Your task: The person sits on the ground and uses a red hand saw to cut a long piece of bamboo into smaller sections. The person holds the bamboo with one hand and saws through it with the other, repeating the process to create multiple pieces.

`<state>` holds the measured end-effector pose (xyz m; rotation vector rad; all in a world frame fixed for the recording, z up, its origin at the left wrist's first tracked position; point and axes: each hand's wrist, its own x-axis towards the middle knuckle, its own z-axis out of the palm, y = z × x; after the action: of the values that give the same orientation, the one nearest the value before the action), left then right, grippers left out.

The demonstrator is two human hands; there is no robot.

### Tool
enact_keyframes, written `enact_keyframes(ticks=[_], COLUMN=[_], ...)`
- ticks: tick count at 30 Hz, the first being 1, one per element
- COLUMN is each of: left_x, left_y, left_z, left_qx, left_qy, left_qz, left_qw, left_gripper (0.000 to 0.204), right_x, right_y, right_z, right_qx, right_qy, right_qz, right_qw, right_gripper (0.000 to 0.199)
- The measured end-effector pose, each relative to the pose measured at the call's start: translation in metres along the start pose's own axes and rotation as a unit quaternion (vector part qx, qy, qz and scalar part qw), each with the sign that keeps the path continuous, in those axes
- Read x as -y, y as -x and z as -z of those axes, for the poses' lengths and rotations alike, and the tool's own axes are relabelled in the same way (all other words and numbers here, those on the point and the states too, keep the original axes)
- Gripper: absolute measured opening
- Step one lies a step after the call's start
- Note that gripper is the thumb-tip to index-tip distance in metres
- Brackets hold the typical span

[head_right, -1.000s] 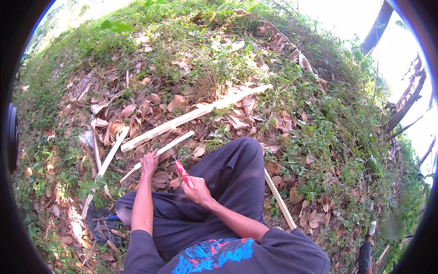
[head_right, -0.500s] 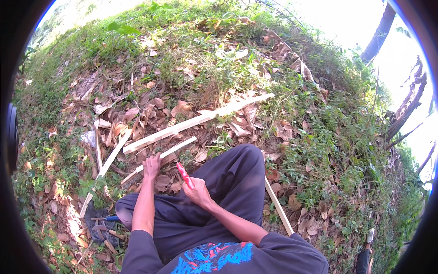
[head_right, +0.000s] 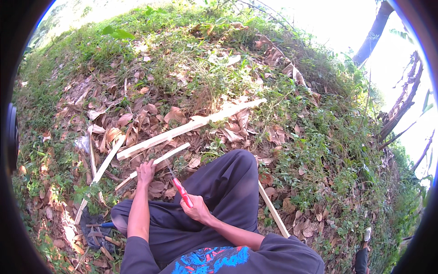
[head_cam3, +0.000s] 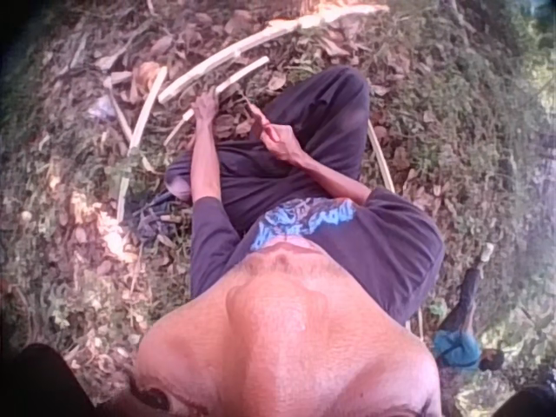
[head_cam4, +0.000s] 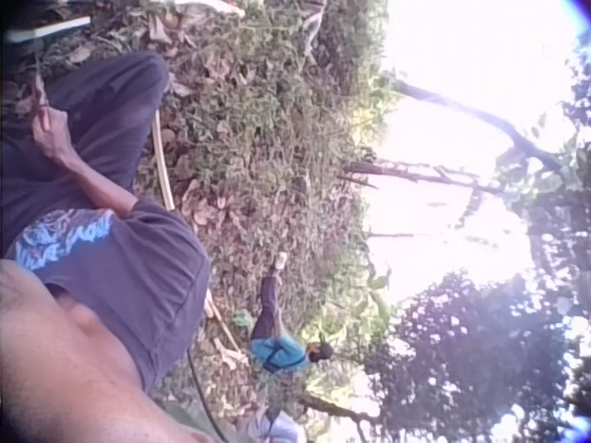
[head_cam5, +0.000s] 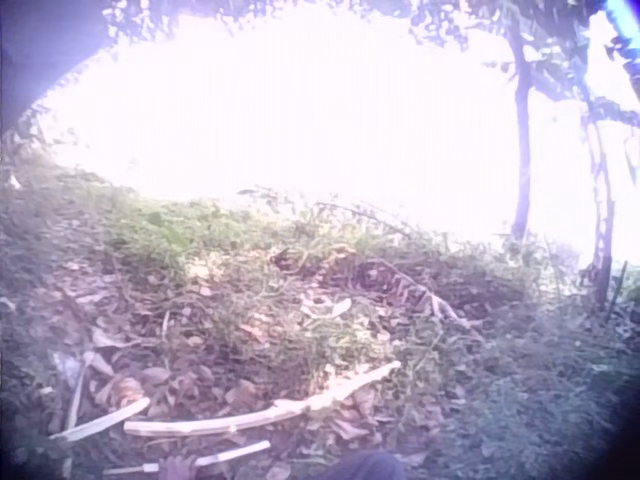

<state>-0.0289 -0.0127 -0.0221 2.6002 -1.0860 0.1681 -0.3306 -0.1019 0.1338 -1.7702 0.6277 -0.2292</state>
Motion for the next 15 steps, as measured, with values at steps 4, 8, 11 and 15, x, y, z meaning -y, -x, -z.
enact_keyframes(ticks=[4, 8, 11, 15], left_x=[-0.01, -0.016, -0.015, -0.015], left_y=[-0.003, -0.003, 0.001, 0.003], left_z=[0.008, 0.018, 0.007, 0.005], left_qx=[0.033, 0.09, 0.045, 0.055], left_qy=[0.0, -0.062, -0.109, -0.127], left_qz=[0.01, 0.001, -0.047, -0.043], left_qw=[0.999, 0.994, 0.992, 0.989], left_gripper=[0.045, 0.071, 0.086, 0.087], right_x=[-0.003, 0.004, 0.01, 0.011], right_y=[-0.003, -0.004, -0.008, -0.013], right_z=[0.0, 0.0, -0.005, -0.013], right_qx=[0.005, 0.005, -0.028, -0.026], right_qy=[-0.002, 0.014, -0.014, -0.022], right_qz=[0.003, 0.005, 0.058, 0.043], right_qw=[1.0, 1.0, 0.998, 0.999], right_gripper=[0.017, 0.015, 0.017, 0.017])
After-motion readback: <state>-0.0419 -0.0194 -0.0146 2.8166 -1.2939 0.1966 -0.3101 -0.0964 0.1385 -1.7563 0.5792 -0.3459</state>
